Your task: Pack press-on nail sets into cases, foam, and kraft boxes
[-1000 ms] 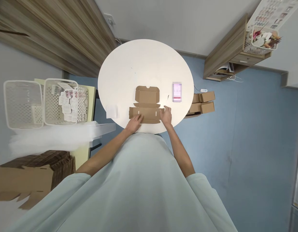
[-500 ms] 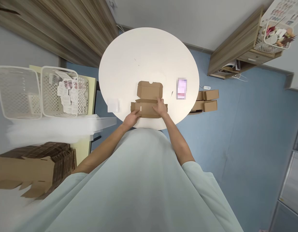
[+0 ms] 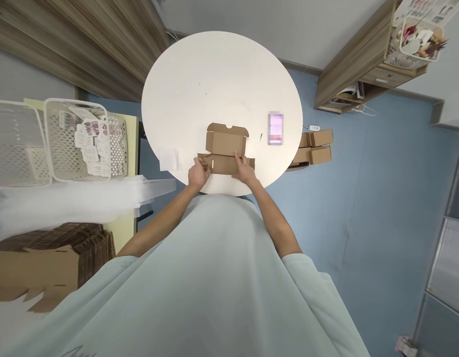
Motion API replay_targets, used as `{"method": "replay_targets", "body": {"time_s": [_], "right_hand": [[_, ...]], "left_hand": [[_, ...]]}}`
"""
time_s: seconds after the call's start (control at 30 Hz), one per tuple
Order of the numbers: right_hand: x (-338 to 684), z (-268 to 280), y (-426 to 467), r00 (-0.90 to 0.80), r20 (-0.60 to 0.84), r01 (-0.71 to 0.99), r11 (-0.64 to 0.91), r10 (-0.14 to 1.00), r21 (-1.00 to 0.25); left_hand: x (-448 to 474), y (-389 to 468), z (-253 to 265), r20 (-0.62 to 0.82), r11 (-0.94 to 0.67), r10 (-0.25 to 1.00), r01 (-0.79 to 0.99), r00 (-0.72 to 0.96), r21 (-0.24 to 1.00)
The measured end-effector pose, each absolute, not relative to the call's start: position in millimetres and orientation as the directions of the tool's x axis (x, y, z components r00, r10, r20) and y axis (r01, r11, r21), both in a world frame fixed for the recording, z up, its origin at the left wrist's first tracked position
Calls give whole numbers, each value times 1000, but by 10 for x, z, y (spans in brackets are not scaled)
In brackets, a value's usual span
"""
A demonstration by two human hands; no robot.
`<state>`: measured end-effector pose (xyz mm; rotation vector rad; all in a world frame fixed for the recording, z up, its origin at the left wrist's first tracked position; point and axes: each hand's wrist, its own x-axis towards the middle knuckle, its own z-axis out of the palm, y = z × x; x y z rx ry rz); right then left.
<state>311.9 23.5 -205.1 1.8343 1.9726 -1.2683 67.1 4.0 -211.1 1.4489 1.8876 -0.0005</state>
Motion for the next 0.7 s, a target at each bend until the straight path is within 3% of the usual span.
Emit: {"method": "replay_targets", "body": {"time_s": [0.2,0.33,0.47,0.53,0.7], "right_hand": [[3094,-2046,244,-218,-627,878,-130,747,-461],[3090,-2064,228,-211,-615,878,-130,760,-461],[3084,-2093,220,-206,-606,881,-125,768,-457],[3083,-2110,217,-203,-600,882,-122,774,-455],[3089,-2148,208,-206,-587,879,-115,783,-462]], "left_hand": [[705,160,-2015,-581,175,813,935,39,307],[645,153,-2032,-560,133,825,938,74,321],[539,94,-2073,-424,279,896,908,-130,312],[494,75,-2090,-452,382,863,879,-227,286],[486,51,-2063,-521,394,832,862,-189,318]]}}
